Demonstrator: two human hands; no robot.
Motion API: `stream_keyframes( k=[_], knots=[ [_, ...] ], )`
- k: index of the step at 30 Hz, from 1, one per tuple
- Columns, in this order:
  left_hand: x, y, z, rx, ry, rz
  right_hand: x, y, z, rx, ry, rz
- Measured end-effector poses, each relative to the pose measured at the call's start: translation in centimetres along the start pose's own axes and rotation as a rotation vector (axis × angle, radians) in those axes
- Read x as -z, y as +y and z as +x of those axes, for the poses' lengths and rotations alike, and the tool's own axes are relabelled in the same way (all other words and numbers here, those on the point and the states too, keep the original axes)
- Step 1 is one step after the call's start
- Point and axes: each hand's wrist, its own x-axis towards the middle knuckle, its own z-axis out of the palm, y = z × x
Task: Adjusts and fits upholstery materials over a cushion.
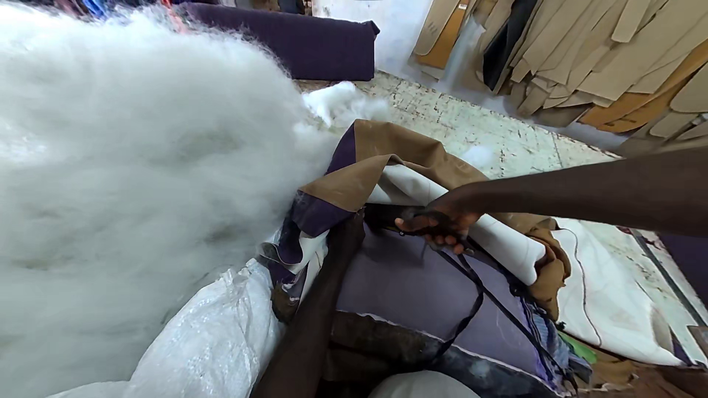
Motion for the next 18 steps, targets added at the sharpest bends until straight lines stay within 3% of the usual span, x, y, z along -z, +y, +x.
stream_keyframes(
  k=[7, 18],
  knots=[
    [-0.2, 0.0, -0.1, -0.017, 0.039, 0.020, -0.6, 2.7, 2.4, 0.042, -0.068, 0.188],
    [-0.5, -0.2, -0.4, -0.036, 0.124, 0.015, -2.5, 6.0, 3.7, 0.252, -0.269, 0.404]
  ],
)
